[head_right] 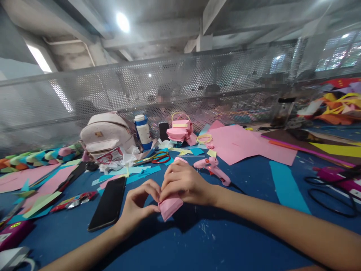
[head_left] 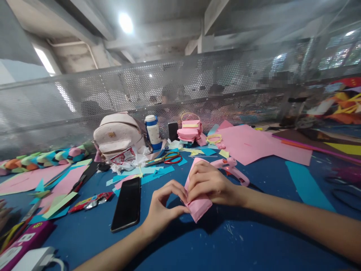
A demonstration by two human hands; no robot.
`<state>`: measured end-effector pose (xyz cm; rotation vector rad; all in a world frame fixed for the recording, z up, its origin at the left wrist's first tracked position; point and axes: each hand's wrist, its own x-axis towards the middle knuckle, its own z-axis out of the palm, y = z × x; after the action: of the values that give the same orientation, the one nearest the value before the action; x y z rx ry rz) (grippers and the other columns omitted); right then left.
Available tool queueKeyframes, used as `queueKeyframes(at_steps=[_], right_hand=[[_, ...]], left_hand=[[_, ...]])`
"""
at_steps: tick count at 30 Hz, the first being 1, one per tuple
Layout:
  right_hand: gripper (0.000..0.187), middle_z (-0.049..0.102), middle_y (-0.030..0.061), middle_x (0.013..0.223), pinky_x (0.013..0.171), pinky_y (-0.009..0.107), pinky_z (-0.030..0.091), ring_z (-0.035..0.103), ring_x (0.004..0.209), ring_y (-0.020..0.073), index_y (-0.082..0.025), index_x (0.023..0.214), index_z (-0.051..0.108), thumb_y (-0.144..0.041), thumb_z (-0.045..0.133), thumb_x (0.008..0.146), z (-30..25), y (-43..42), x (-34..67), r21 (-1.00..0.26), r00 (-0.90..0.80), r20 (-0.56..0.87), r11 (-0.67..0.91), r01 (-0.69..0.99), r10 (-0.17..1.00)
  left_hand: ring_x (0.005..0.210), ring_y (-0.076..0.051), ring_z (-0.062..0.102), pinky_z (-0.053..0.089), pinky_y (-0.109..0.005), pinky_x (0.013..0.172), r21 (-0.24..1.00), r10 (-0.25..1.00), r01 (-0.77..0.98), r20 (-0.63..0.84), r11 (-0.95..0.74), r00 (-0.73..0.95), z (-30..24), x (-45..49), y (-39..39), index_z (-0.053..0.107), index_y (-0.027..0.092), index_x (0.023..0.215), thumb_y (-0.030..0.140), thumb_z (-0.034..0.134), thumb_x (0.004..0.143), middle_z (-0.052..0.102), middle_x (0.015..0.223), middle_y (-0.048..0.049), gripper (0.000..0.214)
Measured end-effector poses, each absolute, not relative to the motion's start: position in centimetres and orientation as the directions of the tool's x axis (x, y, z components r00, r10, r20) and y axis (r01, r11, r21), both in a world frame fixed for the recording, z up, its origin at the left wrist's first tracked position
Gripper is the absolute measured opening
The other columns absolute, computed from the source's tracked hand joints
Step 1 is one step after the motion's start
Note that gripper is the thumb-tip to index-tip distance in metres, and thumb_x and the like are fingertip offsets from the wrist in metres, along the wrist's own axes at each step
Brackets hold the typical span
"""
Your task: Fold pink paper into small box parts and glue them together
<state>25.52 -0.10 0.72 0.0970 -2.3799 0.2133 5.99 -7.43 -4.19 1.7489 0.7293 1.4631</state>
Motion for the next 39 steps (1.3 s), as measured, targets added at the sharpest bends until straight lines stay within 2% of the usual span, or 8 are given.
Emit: queueKeyframes(at_steps=[6, 12, 19, 26, 32, 39], right_hand=[[0.031, 0.071, 0.004, 0.081, 0.084, 0.038, 0.035, 0.055, 0.085, 0.0177, -0.021, 0.085, 0.072, -0.034, 0.049, 0.101, 0.6, 0.0, 25.5, -0.146, -0.733, 0.68, 0.982, -0.118, 0.012], [0.028, 0.071, 0.0032, 0.079, 0.082, 0.036, 0.036, 0.056, 0.082, 0.0171, -0.02, 0.083, 0.07, -0.031, 0.05, 0.1, 0.8, 0.1, 25.5, -0.139, -0.709, 0.705, 0.983, -0.119, 0.014], [0.025, 0.071, 0.0022, 0.08, 0.086, 0.037, 0.035, 0.056, 0.085, 0.0169, -0.021, 0.084, 0.069, -0.022, 0.049, 0.1, 1.1, 0.1, 25.9, -0.045, -0.724, 0.69, 0.997, -0.067, -0.017], [0.027, 0.069, 0.0011, 0.075, 0.081, 0.034, 0.035, 0.057, 0.079, 0.0155, -0.021, 0.082, 0.067, -0.026, 0.048, 0.101, 0.9, 0.0, 25.5, -0.05, -0.671, 0.741, 0.994, -0.098, -0.028], [0.037, 0.07, 0.0036, 0.08, 0.081, 0.034, 0.035, 0.056, 0.084, 0.0164, -0.021, 0.081, 0.068, -0.032, 0.041, 0.104, 0.8, -0.2, 25.7, -0.087, -0.742, 0.67, 0.989, -0.12, -0.031], [0.034, 0.071, 0.0028, 0.079, 0.076, 0.033, 0.037, 0.057, 0.078, 0.0151, -0.021, 0.082, 0.07, -0.029, 0.044, 0.103, 0.5, -0.3, 25.3, -0.096, -0.669, 0.741, 0.978, -0.186, -0.055]], left_hand=[[0.079, -0.017, 0.061, 0.046, -0.028, 0.076, 0.804, 0.79, -0.007, 0.585, -0.594, 0.185, -4.0, 5.9, -7.5, 0.071, 0.018, 0.078, 0.027, 0.082, 0.071, 0.066, 0.081, -0.0036, 0.016], [0.079, -0.017, 0.062, 0.049, -0.028, 0.075, 0.735, 0.733, 0.1, 0.637, -0.671, 0.237, -3.1, 5.6, -7.6, 0.076, 0.02, 0.081, 0.024, 0.081, 0.073, 0.068, 0.081, -0.0044, 0.01], [0.078, -0.017, 0.065, 0.051, -0.03, 0.073, 0.639, 0.652, 0.154, 0.698, -0.754, 0.295, -2.7, 5.2, -7.4, 0.077, 0.023, 0.086, 0.014, 0.078, 0.075, 0.069, 0.082, -0.0044, 0.014], [0.074, -0.016, 0.065, 0.051, -0.027, 0.069, 0.684, 0.686, 0.113, 0.681, -0.721, 0.256, -2.7, 5.5, -7.7, 0.076, 0.02, 0.079, 0.012, 0.08, 0.072, 0.068, 0.079, -0.0035, 0.011], [0.075, -0.017, 0.064, 0.05, -0.029, 0.073, 0.772, 0.755, 0.08, 0.588, -0.631, 0.29, -2.8, 5.7, -7.6, 0.074, 0.018, 0.074, 0.023, 0.083, 0.07, 0.068, 0.078, -0.0047, 0.011], [0.076, -0.016, 0.06, 0.046, -0.027, 0.072, 0.757, 0.742, 0.076, 0.608, -0.649, 0.282, -3.2, 5.9, -7.5, 0.068, 0.017, 0.078, 0.029, 0.082, 0.071, 0.065, 0.079, -0.0029, 0.02]])
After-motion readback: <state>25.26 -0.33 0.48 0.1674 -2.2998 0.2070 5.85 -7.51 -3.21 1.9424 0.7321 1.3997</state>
